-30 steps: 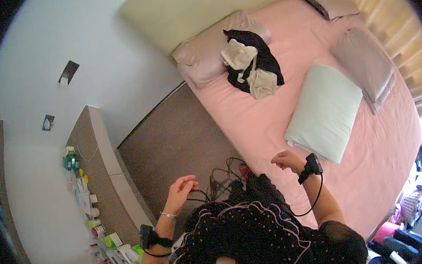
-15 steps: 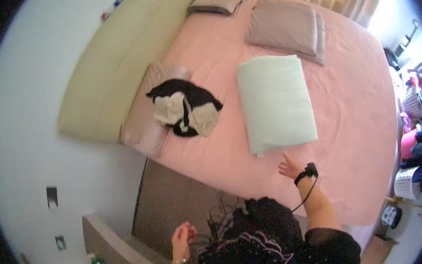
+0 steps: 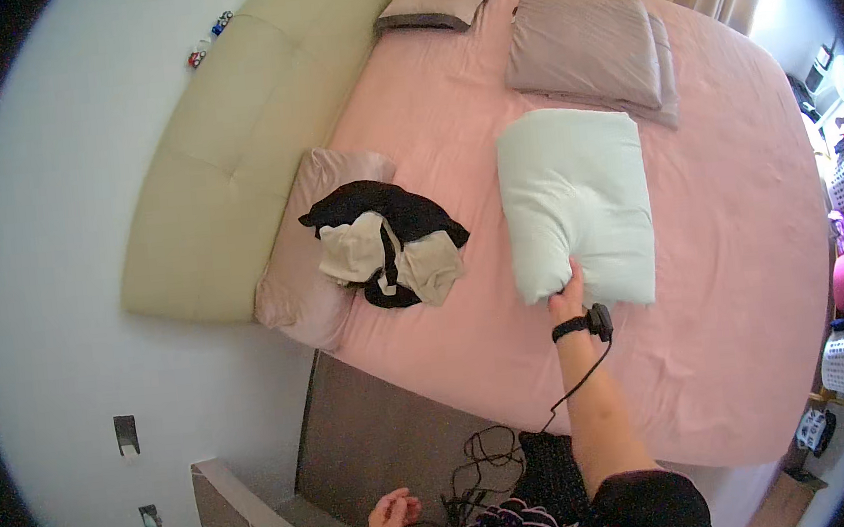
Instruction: Fold various items of clothing and a pillowcase on a bed and near a laundry pile.
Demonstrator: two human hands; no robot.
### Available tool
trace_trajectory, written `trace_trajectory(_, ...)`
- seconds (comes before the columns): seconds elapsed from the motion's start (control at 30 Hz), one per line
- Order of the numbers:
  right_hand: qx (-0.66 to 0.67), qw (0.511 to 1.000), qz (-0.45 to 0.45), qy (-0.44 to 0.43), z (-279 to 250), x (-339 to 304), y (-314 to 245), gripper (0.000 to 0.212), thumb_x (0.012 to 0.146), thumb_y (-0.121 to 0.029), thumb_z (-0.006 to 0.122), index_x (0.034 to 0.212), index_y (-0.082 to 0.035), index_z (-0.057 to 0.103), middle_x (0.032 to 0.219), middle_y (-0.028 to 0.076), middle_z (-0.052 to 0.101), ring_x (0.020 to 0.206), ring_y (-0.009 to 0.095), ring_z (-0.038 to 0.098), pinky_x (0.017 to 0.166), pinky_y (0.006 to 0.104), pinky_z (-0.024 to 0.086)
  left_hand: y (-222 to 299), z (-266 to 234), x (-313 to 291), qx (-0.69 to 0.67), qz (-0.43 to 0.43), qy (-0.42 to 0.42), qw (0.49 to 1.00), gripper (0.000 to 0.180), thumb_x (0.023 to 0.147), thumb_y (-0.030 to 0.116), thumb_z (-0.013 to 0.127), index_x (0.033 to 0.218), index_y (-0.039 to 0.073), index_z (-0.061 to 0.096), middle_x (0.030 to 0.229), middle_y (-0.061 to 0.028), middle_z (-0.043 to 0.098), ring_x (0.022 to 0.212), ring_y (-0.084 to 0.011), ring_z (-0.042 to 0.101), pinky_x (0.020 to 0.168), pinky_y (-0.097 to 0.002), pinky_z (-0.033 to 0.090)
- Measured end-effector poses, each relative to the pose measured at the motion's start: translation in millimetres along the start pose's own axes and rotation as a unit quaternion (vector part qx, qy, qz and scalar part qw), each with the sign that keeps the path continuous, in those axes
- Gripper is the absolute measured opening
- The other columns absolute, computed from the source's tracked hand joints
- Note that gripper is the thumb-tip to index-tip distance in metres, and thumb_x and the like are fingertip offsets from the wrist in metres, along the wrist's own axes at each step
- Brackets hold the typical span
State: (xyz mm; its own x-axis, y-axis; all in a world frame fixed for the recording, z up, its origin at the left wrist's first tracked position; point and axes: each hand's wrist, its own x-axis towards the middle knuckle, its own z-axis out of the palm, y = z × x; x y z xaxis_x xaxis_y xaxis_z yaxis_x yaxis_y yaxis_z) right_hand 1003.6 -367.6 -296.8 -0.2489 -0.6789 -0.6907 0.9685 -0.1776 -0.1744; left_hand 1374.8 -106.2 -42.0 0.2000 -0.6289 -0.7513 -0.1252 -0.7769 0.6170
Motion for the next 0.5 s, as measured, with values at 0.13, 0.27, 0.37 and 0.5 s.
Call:
trace_trajectory(0.13,0.032,0.999,-0.017,0.04,-9.4,16.0,41.9,0.053,0.078,-0.026,0.066,0.123,-0.008,0.046,0.12,0.01,0.054,0.109,0.026,0.05,0.093,0.0422,0.043,-5.3,-7.7,12.1,-0.023,-0.015,0.022,0.999,0.027,0.093,0.016,0.05,0.114,0.0,0.052,0.1,-0.0109,0.062,0.087,-0.0186,0.061,0.074,-0.0303,0.052)
trace_trajectory(0.27,-0.022,0.992,0.061,0.106,-60.9,11.0,77.6,0.044,0.082,-0.028,0.065,0.118,-0.01,0.047,0.109,0.009,0.056,0.105,0.026,0.051,0.091,0.0444,0.043,-20.8,-15.4,7.6,-0.035,0.004,0.013,0.999,0.027,0.093,0.015,0.05,0.115,0.0,0.051,0.099,-0.0108,0.062,0.089,-0.0177,0.061,0.076,-0.0306,0.051)
trace_trajectory(0.37,-0.092,0.986,0.138,-0.03,-91.5,7.6,80.4,0.041,0.085,-0.03,0.061,0.118,-0.011,0.047,0.111,0.007,0.055,0.101,0.025,0.053,0.087,0.0417,0.045,-30.6,-24.6,-2.6,-0.029,0.019,0.019,0.999,0.027,0.093,0.015,0.05,0.115,-0.001,0.051,0.099,-0.0105,0.062,0.089,-0.0172,0.061,0.077,-0.0298,0.05)
trace_trajectory(0.5,-0.219,0.955,0.201,-0.022,-107.7,-5.6,59.7,0.034,0.089,-0.033,0.053,0.115,-0.011,0.049,0.111,0.01,0.055,0.1,0.025,0.053,0.08,0.0413,0.045,-39.8,-37.1,-11.5,-0.069,0.049,0.018,0.996,0.026,0.092,0.014,0.05,0.114,-0.001,0.052,0.099,-0.0098,0.062,0.088,-0.0166,0.06,0.078,-0.0281,0.05)
